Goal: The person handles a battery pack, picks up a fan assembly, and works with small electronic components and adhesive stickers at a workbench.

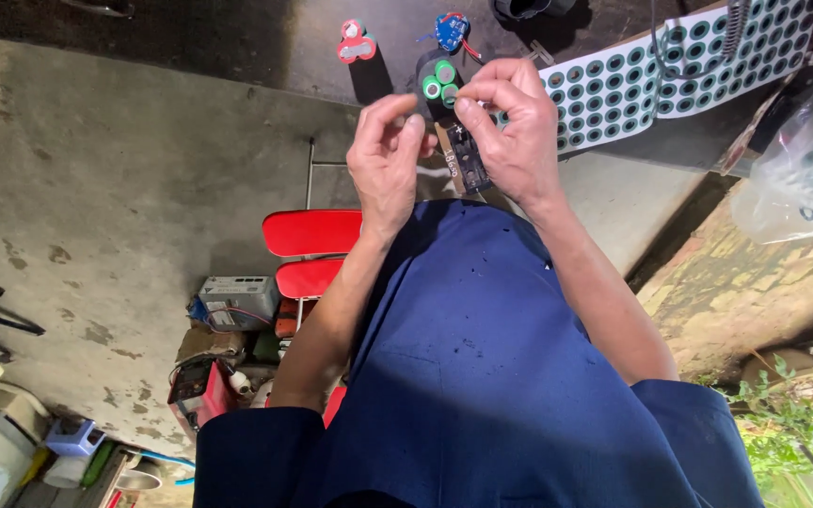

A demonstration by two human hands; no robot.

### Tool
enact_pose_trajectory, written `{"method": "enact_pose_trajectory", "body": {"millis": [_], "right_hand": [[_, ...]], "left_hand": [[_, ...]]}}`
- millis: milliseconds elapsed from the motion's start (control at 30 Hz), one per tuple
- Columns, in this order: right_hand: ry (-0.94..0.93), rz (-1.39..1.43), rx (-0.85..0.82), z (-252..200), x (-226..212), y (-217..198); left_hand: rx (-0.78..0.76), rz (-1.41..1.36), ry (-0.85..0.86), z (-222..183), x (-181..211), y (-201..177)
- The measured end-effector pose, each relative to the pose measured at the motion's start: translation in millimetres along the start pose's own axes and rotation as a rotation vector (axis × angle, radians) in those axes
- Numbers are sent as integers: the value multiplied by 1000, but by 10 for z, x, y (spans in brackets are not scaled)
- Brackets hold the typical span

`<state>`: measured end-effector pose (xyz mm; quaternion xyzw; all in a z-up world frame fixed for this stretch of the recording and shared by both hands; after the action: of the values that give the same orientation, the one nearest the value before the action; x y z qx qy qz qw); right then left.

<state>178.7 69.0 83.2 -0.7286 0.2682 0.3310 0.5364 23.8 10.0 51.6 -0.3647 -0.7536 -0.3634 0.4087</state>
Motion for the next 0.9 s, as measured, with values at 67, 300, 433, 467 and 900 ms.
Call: {"method": "enact_pose_trajectory", "body": {"millis": [67, 300, 433, 467, 900], "right_hand": [[-74, -81, 21, 75, -58, 34], [-94, -75, 20, 101, -28, 231], [-62, -89, 34, 114, 7, 270], [-54, -101, 41, 120, 1, 270], [-155, -179, 89, 164, -39, 259]], "left_hand": [[-121, -98, -43, 112, 16, 16], [-196, -185, -73, 276, -50, -36], [-236, -156, -65, 310, -103, -54], [-238, -148, -54, 319, -113, -61], [-215, -120, -73, 368, -109, -68]]}}
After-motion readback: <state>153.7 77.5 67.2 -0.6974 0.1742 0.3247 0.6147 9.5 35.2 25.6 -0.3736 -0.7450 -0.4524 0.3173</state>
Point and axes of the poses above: each hand's wrist, its own z-axis towards the middle knuckle, its own y-axis out of the palm, x = y × z, the point moved 4 cm from there along z, towards the middle knuckle, and after that the axes turned 15 degrees about -z, right-handed, at the moved point
